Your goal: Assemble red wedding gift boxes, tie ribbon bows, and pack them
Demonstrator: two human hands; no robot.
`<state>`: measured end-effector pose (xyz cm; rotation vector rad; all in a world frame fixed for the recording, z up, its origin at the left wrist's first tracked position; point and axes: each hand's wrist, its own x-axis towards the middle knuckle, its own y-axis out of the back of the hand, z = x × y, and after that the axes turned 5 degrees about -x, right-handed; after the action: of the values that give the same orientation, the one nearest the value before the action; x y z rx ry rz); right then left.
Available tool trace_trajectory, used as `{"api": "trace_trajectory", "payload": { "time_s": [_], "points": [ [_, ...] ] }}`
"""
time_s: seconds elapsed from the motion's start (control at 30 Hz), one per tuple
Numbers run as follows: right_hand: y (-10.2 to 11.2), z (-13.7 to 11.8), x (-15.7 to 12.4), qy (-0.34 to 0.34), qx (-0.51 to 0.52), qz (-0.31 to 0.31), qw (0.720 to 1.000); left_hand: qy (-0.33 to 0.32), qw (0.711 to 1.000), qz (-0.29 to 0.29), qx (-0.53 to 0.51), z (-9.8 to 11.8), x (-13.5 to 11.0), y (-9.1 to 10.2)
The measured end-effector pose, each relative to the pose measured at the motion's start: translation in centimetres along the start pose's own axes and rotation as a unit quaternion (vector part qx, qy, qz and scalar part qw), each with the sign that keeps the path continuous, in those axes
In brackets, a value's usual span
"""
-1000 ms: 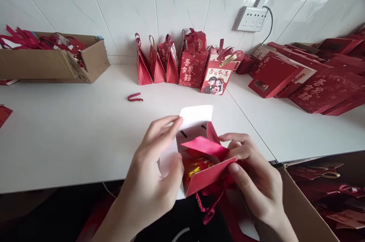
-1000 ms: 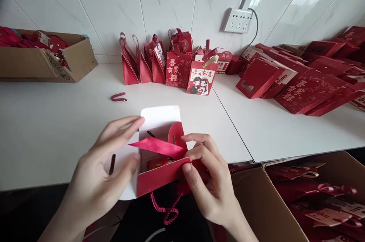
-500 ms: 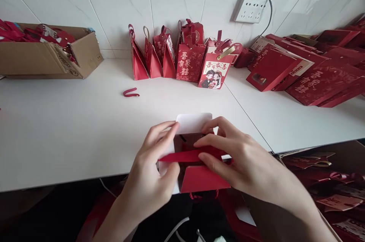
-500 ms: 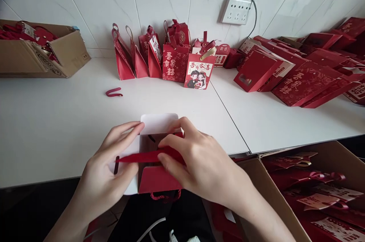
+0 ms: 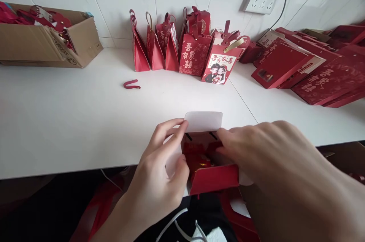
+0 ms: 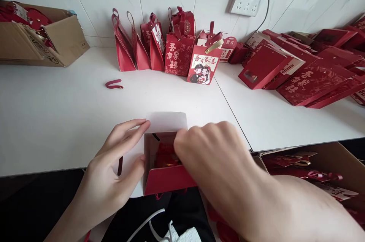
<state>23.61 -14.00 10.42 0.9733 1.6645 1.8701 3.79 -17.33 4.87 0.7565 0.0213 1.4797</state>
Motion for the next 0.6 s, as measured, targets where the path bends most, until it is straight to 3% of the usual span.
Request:
{"api": "trace_trajectory", "payload": {
  "time_s": [0.13, 0.23, 0.37, 0.6],
  "points": [
    [0.2, -2.1, -0.6, 0.019, -0.016, 0.034, 0.999, -0.015, 1.000, 0.010, 0.013, 0.4, -0.5, -0.2],
    [0.9, -2.6, 0.1, 0.137, -0.029, -0.013, 0.990, -0.023, 0.999, 0.014, 0.021, 0.4, -0.9, -0.2],
    [0.7, -2.7, 1.2, 0.296, -0.078, -0.099, 0.947, -0.026, 0.999, 0.008, 0.020, 0.3, -0.7, -0.2],
    [-1.5, -4.0, 2.7, 0.254, -0.071, -0.300, 0.917, -0.016, 1.000, -0.003, 0.020, 0.3, -0.2, -0.1]
  ]
}}
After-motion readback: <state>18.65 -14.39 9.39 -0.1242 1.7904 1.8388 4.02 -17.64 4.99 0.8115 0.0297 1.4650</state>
